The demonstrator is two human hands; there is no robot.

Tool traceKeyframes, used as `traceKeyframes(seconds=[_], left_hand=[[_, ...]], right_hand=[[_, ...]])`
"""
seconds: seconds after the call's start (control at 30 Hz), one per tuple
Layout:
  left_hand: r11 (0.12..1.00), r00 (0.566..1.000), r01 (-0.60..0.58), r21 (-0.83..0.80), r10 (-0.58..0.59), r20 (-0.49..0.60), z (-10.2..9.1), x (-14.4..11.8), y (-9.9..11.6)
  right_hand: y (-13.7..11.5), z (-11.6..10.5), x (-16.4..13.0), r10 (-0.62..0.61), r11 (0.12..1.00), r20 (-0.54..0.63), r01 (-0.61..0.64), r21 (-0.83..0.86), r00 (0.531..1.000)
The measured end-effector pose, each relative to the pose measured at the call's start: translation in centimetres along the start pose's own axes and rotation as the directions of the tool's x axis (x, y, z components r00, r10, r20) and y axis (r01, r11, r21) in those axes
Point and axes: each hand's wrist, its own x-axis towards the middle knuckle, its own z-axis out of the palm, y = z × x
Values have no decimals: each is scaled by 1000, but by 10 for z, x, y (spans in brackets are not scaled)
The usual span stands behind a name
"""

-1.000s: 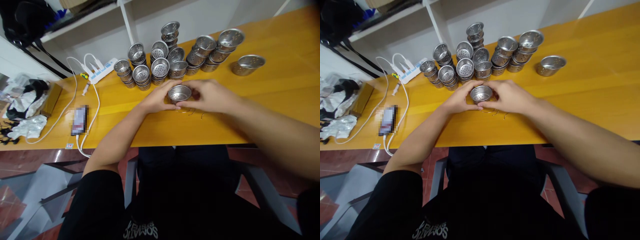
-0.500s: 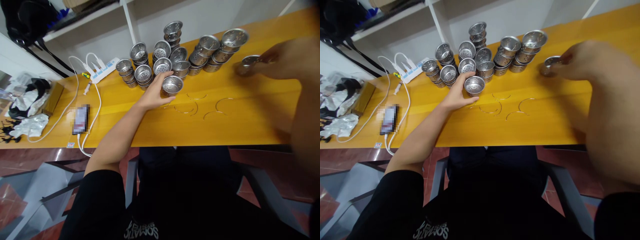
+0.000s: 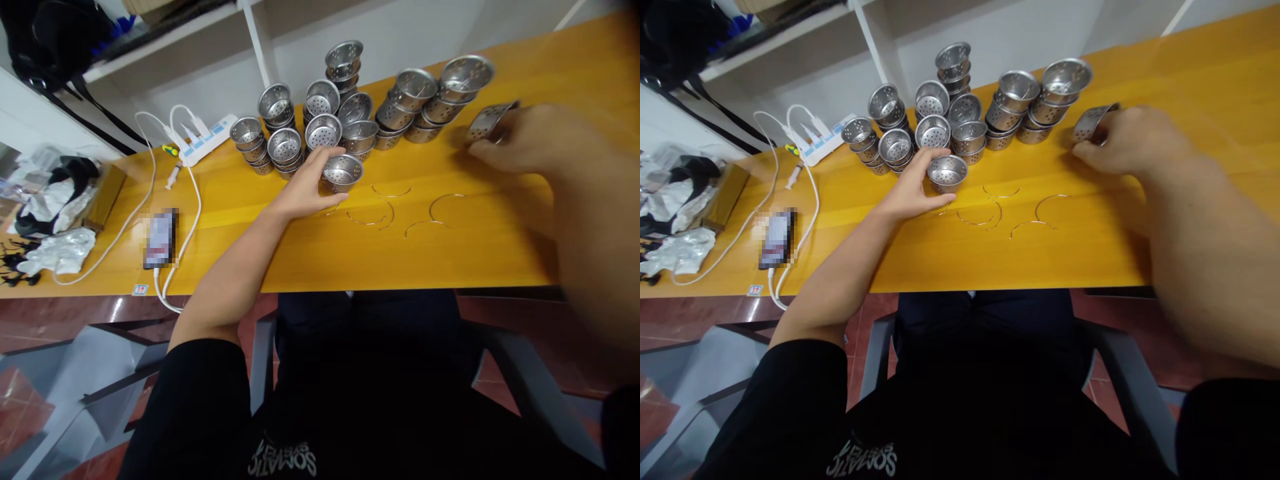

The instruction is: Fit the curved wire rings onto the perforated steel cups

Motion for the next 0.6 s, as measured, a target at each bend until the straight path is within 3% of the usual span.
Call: traceKeyframes(seconds=[0.33,0.6], left_hand=[[1000,1000,5,16,-5,19,0,-1,1],[1000,1000,4,4,-4,-9,3,0,-6]], right_hand=[[2,3,2,-152,978,-149,170,120,977],[-9,8,-3,-91,983,-99,105,150,991]])
